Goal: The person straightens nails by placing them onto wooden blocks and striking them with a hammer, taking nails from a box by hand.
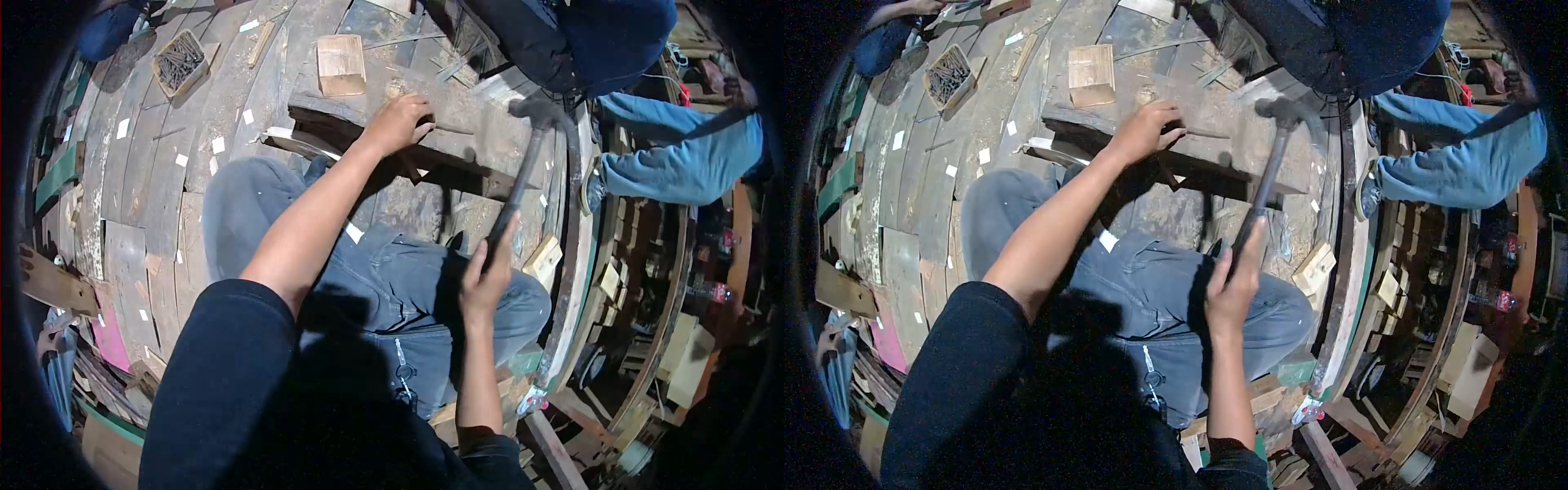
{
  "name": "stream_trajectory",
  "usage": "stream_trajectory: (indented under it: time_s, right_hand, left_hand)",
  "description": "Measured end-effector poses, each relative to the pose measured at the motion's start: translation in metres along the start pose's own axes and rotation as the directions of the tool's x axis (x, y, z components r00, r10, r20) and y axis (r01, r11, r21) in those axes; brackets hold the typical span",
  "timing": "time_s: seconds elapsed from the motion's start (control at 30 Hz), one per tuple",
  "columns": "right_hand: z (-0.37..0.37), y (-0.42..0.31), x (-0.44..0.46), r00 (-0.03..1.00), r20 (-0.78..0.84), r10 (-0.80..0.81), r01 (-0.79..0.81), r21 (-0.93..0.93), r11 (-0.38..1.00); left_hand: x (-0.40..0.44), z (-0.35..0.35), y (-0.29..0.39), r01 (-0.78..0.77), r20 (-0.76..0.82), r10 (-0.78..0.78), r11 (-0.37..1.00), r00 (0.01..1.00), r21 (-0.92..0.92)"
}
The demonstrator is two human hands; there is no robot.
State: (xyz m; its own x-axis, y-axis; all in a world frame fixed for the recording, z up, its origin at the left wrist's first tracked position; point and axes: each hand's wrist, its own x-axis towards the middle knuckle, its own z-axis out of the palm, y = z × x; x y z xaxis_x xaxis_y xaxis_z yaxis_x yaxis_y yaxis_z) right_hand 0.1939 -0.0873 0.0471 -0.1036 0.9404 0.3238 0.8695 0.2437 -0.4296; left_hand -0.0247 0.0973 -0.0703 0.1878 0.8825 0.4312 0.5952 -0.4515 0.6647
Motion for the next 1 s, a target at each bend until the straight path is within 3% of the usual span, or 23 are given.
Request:
stream_trajectory:
  time_s: [0.07,0.2,0.23,0.27,0.33,0.47,0.53,0.57,0.6,0.7,0.73,0.83,1.0]
  right_hand:
    - [0.011,-0.001,-0.012,0.920,0.321,0.223,-0.249,0.040,0.968]
    - [-0.005,-0.001,-0.001,1.000,0.020,0.010,-0.011,0.064,0.998]
    - [-0.013,-0.007,0.004,0.999,-0.024,-0.036,0.037,0.034,0.999]
    - [-0.022,-0.018,0.012,0.999,-0.032,0.031,-0.029,0.070,0.997]
    - [-0.026,-0.024,0.018,0.995,-0.095,-0.013,0.020,0.069,0.997]
    - [0.009,0.003,-0.004,0.997,0.079,-0.016,0.015,0.014,1.000]
    - [0.019,0.006,-0.015,0.924,0.320,0.208,-0.234,0.047,0.971]
    - [0.016,0.010,-0.017,0.946,0.274,0.172,-0.189,0.038,0.981]
    - [0.013,0.009,-0.010,0.984,0.177,0.034,-0.042,0.044,0.998]
    - [0.002,-0.003,-0.004,0.995,0.099,0.007,-0.012,0.053,0.998]
    - [-0.003,-0.010,-0.003,0.979,0.143,0.143,-0.158,0.100,0.982]
    - [0.002,-0.007,-0.004,0.997,0.014,0.071,-0.073,0.121,0.990]
    - [0.010,0.003,-0.013,0.983,0.106,0.149,-0.164,0.151,0.975]
  left_hand:
    - [0.000,-0.001,0.003,0.030,0.019,-0.030,1.000,0.999,-0.006]
    - [-0.003,0.005,0.000,-0.024,-0.097,0.022,1.000,0.995,-0.016]
    - [-0.001,0.004,-0.003,-0.012,-0.030,0.010,0.999,0.999,-0.051]
    - [-0.001,0.006,-0.001,0.009,-0.059,-0.012,0.998,0.998,-0.058]
    - [0.000,0.005,0.000,0.009,-0.033,-0.010,1.000,0.999,-0.026]
    - [-0.002,0.003,0.003,0.041,-0.056,-0.044,0.998,0.997,-0.049]
    - [-0.004,0.003,0.002,0.038,-0.038,-0.040,0.999,0.999,-0.039]
    - [-0.002,0.005,0.001,0.025,-0.034,-0.027,0.999,0.999,-0.038]
    - [0.002,0.001,0.001,0.018,-0.036,-0.019,0.999,0.999,-0.030]
    - [-0.002,0.003,0.004,0.026,0.003,-0.026,1.000,1.000,-0.008]
    - [-0.001,0.002,0.003,0.010,-0.034,-0.010,1.000,0.999,-0.005]
    - [-0.001,0.003,0.003,0.025,-0.058,-0.024,0.999,0.998,0.022]
    - [-0.003,0.006,0.005,0.032,-0.103,-0.026,0.998,0.994,0.061]
